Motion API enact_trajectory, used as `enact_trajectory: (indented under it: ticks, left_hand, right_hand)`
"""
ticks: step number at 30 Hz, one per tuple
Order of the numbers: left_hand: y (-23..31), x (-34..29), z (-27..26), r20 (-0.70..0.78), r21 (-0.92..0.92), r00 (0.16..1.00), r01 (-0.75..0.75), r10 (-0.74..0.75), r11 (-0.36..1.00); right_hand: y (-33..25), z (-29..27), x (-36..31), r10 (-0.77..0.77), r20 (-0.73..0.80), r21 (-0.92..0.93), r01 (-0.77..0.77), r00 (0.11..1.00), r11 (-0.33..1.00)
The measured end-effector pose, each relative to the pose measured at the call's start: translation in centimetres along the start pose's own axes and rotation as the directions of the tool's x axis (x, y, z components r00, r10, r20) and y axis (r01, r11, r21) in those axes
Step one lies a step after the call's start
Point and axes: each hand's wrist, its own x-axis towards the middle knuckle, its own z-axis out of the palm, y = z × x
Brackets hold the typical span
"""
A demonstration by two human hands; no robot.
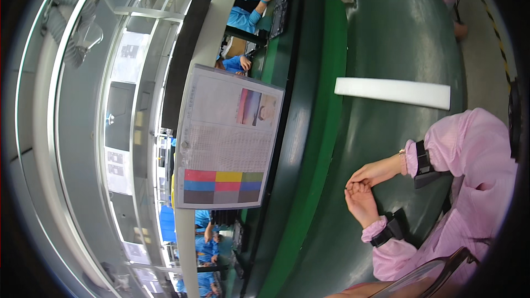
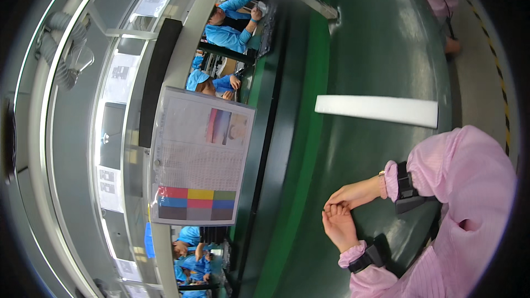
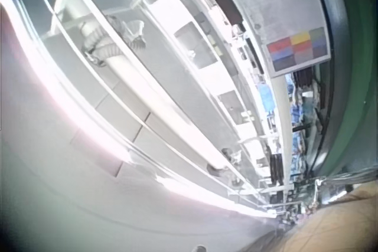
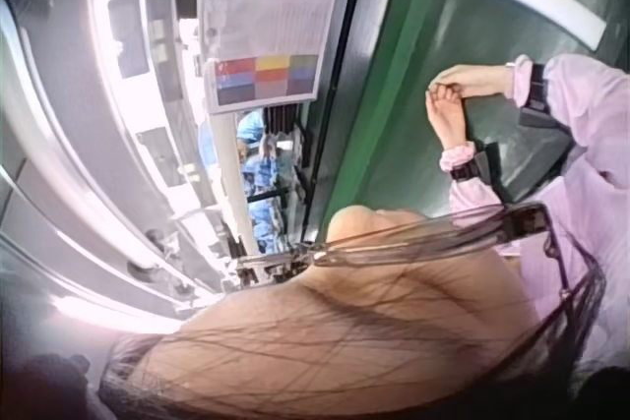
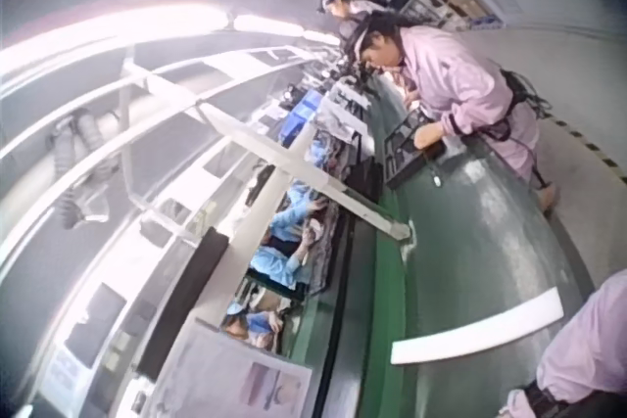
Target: Inspecting and testing the screens and hardware of electronic tablets on an assembly line.
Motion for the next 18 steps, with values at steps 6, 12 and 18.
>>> enact_trajectory:
  ticks: [6,12,18]
  left_hand:
    - [-1.7,-0.8,0.8,0.124,-0.093,0.991,0.056,-0.044,0.994]
    - [-1.1,-0.4,1.2,0.054,-0.082,0.999,0.01,-0.005,0.997]
    - [-1.9,-0.2,-0.2,0.045,-0.102,0.996,0.087,-0.083,0.991]
  right_hand:
    - [-5.6,7.5,-6.1,0.078,-0.229,-0.057,-0.093,0.97,0.994]
    - [-6.9,8.4,-5.4,0.124,-0.194,-0.077,-0.141,0.973,0.987]
    - [-5.8,7.4,-6.3,0.113,-0.273,-0.051,-0.131,0.955,0.99]
